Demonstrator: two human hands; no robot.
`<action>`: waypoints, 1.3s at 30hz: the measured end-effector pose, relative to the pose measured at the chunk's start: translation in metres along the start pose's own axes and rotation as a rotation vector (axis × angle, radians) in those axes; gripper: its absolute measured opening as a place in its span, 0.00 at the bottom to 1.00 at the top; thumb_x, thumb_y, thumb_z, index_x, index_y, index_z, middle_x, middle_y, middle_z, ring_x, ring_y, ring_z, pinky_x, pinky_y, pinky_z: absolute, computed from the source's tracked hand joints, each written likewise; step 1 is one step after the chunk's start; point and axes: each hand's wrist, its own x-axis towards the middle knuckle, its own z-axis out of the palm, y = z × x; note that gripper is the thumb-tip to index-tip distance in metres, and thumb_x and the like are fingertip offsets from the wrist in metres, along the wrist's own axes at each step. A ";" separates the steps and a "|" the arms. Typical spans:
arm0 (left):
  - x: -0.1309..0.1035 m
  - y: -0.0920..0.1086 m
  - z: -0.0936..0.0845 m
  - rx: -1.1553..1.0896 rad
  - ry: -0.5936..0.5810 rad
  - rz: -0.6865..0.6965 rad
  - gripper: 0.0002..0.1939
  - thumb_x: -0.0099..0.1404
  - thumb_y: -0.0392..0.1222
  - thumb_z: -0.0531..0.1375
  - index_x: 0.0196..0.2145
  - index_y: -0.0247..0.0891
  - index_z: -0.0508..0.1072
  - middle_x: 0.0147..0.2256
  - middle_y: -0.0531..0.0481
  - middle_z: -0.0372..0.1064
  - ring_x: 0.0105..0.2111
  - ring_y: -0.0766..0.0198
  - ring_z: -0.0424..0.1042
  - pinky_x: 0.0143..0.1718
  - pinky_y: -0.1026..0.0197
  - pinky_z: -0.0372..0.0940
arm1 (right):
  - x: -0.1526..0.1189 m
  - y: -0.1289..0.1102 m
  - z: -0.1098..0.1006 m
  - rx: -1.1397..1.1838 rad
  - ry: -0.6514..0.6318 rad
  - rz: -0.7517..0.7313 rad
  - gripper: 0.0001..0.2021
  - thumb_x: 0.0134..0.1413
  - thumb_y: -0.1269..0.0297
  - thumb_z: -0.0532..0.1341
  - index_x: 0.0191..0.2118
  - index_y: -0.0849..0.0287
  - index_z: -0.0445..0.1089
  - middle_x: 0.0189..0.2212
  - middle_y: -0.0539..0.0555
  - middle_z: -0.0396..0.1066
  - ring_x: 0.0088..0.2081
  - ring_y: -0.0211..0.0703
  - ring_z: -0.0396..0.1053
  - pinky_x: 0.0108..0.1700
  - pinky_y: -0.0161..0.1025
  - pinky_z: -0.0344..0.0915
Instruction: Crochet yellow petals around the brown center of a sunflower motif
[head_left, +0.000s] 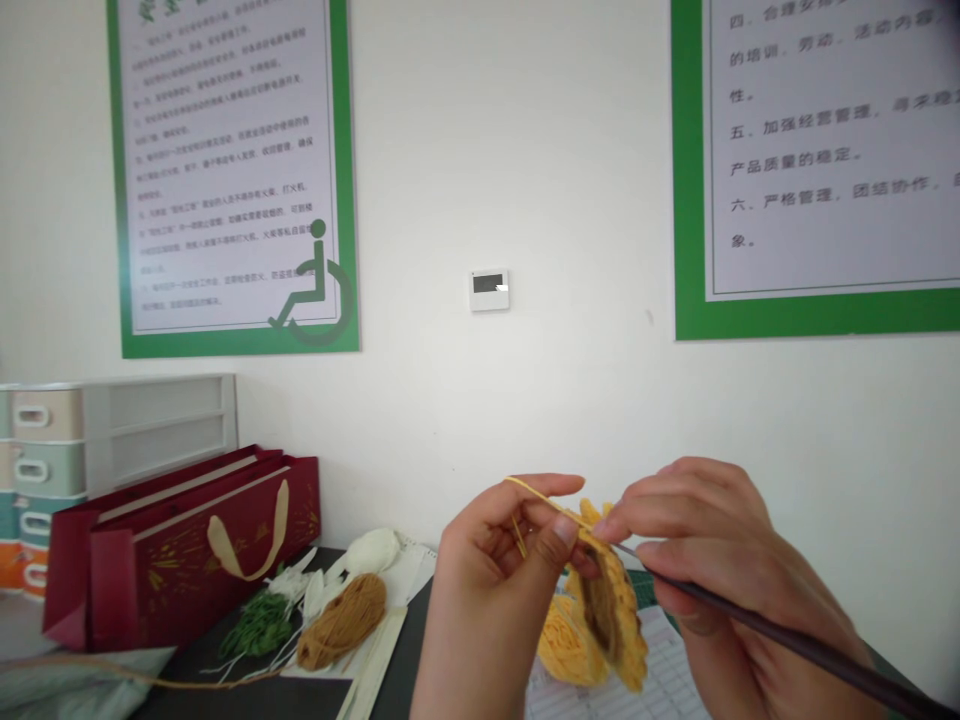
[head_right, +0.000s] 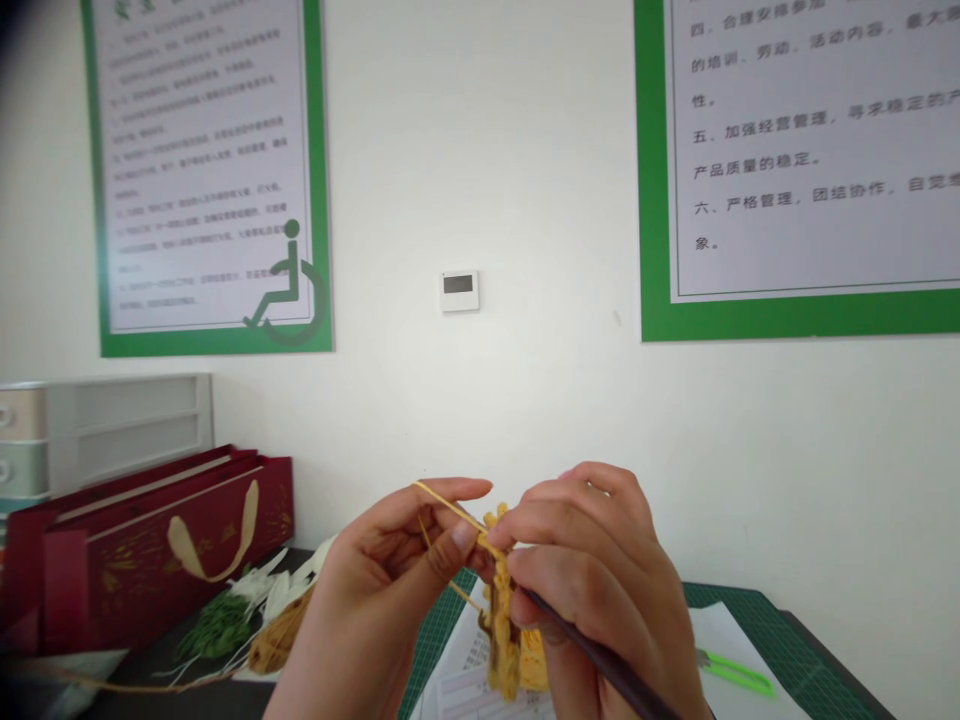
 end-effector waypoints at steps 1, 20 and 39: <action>0.000 0.000 0.000 -0.002 -0.001 0.007 0.08 0.61 0.32 0.69 0.38 0.37 0.84 0.25 0.52 0.75 0.27 0.67 0.76 0.34 0.66 0.70 | 0.001 0.000 0.000 -0.008 -0.014 -0.017 0.14 0.49 0.85 0.56 0.39 0.60 0.66 0.38 0.53 0.77 0.42 0.40 0.73 0.50 0.49 0.65; 0.001 0.000 0.001 -0.248 -0.082 -0.101 0.15 0.53 0.31 0.76 0.40 0.37 0.83 0.27 0.52 0.76 0.25 0.66 0.77 0.31 0.66 0.70 | -0.008 0.003 0.006 0.111 0.051 -0.042 0.24 0.47 0.88 0.56 0.49 0.62 0.69 0.46 0.56 0.76 0.46 0.47 0.72 0.46 0.53 0.70; 0.002 -0.002 0.009 -0.277 0.065 -0.023 0.20 0.51 0.27 0.74 0.42 0.35 0.83 0.23 0.54 0.74 0.23 0.70 0.72 0.27 0.70 0.68 | -0.024 0.009 0.054 -0.184 0.493 -0.013 0.12 0.55 0.79 0.65 0.38 0.52 0.76 0.36 0.51 0.75 0.37 0.44 0.73 0.38 0.46 0.73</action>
